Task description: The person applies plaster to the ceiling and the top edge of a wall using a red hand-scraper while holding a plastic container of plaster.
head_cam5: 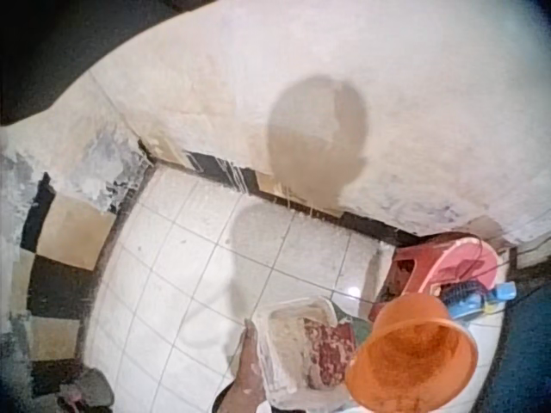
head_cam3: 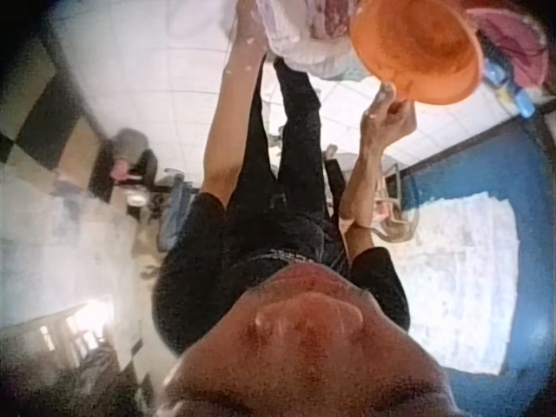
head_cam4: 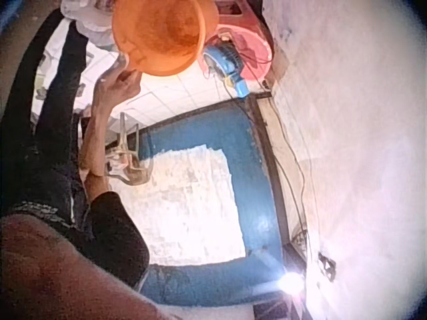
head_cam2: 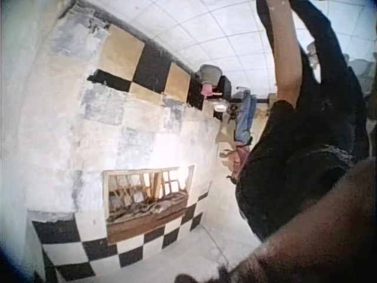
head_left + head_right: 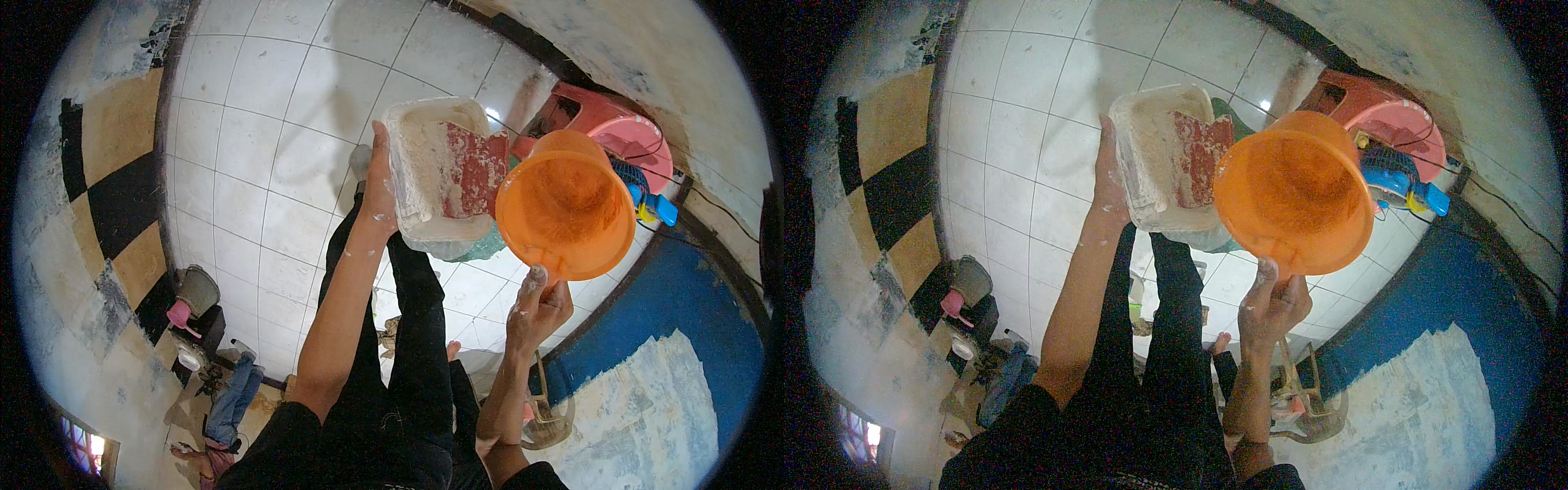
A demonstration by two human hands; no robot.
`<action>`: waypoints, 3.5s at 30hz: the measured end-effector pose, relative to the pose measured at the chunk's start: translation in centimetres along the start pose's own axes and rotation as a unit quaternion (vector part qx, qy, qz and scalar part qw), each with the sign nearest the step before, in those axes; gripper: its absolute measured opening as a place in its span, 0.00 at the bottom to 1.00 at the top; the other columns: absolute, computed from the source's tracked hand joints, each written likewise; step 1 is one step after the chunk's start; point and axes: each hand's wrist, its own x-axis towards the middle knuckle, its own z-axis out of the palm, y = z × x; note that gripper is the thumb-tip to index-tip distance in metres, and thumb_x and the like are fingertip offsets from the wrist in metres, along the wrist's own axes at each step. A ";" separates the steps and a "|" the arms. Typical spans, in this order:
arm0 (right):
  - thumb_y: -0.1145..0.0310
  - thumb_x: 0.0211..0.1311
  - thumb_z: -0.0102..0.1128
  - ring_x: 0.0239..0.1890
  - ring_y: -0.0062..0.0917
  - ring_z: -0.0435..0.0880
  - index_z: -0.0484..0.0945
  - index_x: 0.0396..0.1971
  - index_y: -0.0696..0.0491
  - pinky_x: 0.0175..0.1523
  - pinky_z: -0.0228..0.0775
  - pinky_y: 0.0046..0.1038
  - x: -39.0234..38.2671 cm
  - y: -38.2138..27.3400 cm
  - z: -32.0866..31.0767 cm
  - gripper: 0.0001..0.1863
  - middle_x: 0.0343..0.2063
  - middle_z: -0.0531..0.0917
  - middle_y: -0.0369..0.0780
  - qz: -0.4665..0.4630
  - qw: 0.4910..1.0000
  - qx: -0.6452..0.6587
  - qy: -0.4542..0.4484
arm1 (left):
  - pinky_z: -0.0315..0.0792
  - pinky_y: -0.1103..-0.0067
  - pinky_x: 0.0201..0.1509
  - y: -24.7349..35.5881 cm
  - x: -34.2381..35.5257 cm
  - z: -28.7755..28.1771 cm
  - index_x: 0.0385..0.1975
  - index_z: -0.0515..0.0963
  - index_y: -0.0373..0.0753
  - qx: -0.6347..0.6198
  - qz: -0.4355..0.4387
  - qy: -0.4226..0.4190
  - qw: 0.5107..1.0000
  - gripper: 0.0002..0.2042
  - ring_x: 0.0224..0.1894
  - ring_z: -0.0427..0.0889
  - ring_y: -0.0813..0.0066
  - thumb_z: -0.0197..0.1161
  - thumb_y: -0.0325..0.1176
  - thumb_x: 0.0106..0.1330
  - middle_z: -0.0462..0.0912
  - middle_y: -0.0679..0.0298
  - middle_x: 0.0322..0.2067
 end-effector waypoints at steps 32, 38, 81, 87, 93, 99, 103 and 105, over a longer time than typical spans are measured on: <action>0.65 0.63 0.55 0.14 0.09 0.56 0.73 0.23 0.59 0.18 0.41 0.16 0.5 -1.4 0.9 0.14 0.12 0.65 0.28 -0.005 0.999 -0.042 0.011 | 0.62 0.68 0.61 -2.2 -1.5 -2.4 0.60 0.58 0.37 -0.057 -0.030 -0.030 0.997 0.35 0.57 0.66 0.62 0.38 0.62 0.65 0.66 0.55 0.55; 0.70 0.60 0.54 0.20 0.29 0.77 0.73 0.27 0.64 0.25 0.65 0.27 1.0 -2.8 0.8 0.10 0.22 0.80 0.47 0.033 0.998 -0.044 -0.006 | 0.62 0.68 0.61 -2.1 -1.5 -2.7 0.59 0.59 0.36 -0.052 -0.049 -0.026 0.997 0.35 0.56 0.67 0.62 0.37 0.62 0.65 0.67 0.55 0.54; 0.51 0.67 0.44 0.10 0.11 0.57 0.63 0.12 0.51 0.15 0.47 0.17 -4.8 23.5 8.3 0.26 0.09 0.63 0.29 0.234 0.952 0.196 0.024 | 0.63 0.65 0.60 -4.4 -1.9 -10.3 0.59 0.60 0.38 -0.064 -0.004 0.061 0.996 0.34 0.56 0.67 0.60 0.40 0.62 0.65 0.67 0.55 0.55; 0.54 0.67 0.43 0.13 0.19 0.60 0.64 0.08 0.58 0.19 0.51 0.29 -7.0 34.4 10.8 0.30 0.07 0.64 0.34 0.221 0.973 0.062 0.011 | 0.63 0.66 0.60 -3.5 -3.2 -11.8 0.60 0.58 0.39 0.010 0.000 0.119 0.993 0.35 0.56 0.67 0.61 0.39 0.63 0.64 0.66 0.56 0.55; 0.50 0.68 0.41 0.12 0.19 0.63 0.68 0.10 0.57 0.19 0.54 0.27 -7.7 35.0 10.8 0.31 0.07 0.67 0.34 0.236 0.966 0.095 -0.053 | 0.63 0.66 0.61 -3.0 -4.5 -13.0 0.61 0.59 0.41 -0.002 0.024 0.124 0.992 0.34 0.57 0.66 0.62 0.41 0.62 0.64 0.65 0.58 0.57; 0.49 0.67 0.41 0.17 0.18 0.67 0.72 0.19 0.58 0.23 0.61 0.24 -7.0 33.2 9.2 0.28 0.14 0.72 0.36 0.259 0.942 0.185 -0.107 | 0.64 0.67 0.59 -3.1 -6.7 -12.0 0.59 0.61 0.39 -0.018 0.038 0.139 0.989 0.32 0.56 0.68 0.62 0.40 0.61 0.65 0.68 0.57 0.55; 0.51 0.67 0.43 0.25 0.21 0.72 0.75 0.29 0.60 0.33 0.67 0.27 -6.5 33.1 7.7 0.24 0.22 0.76 0.38 0.217 0.958 0.148 -0.115 | 0.64 0.68 0.60 -3.1 -7.5 -10.2 0.59 0.61 0.39 -0.007 0.043 0.161 0.986 0.33 0.56 0.67 0.62 0.40 0.61 0.65 0.67 0.57 0.55; 0.51 0.68 0.40 0.25 0.18 0.68 0.72 0.25 0.58 0.31 0.63 0.24 -6.0 31.9 7.5 0.25 0.20 0.73 0.35 0.196 0.964 0.155 -0.094 | 0.63 0.68 0.61 -2.6 -8.0 -10.1 0.59 0.61 0.39 -0.031 0.027 0.130 0.991 0.33 0.56 0.67 0.62 0.40 0.61 0.65 0.67 0.57 0.55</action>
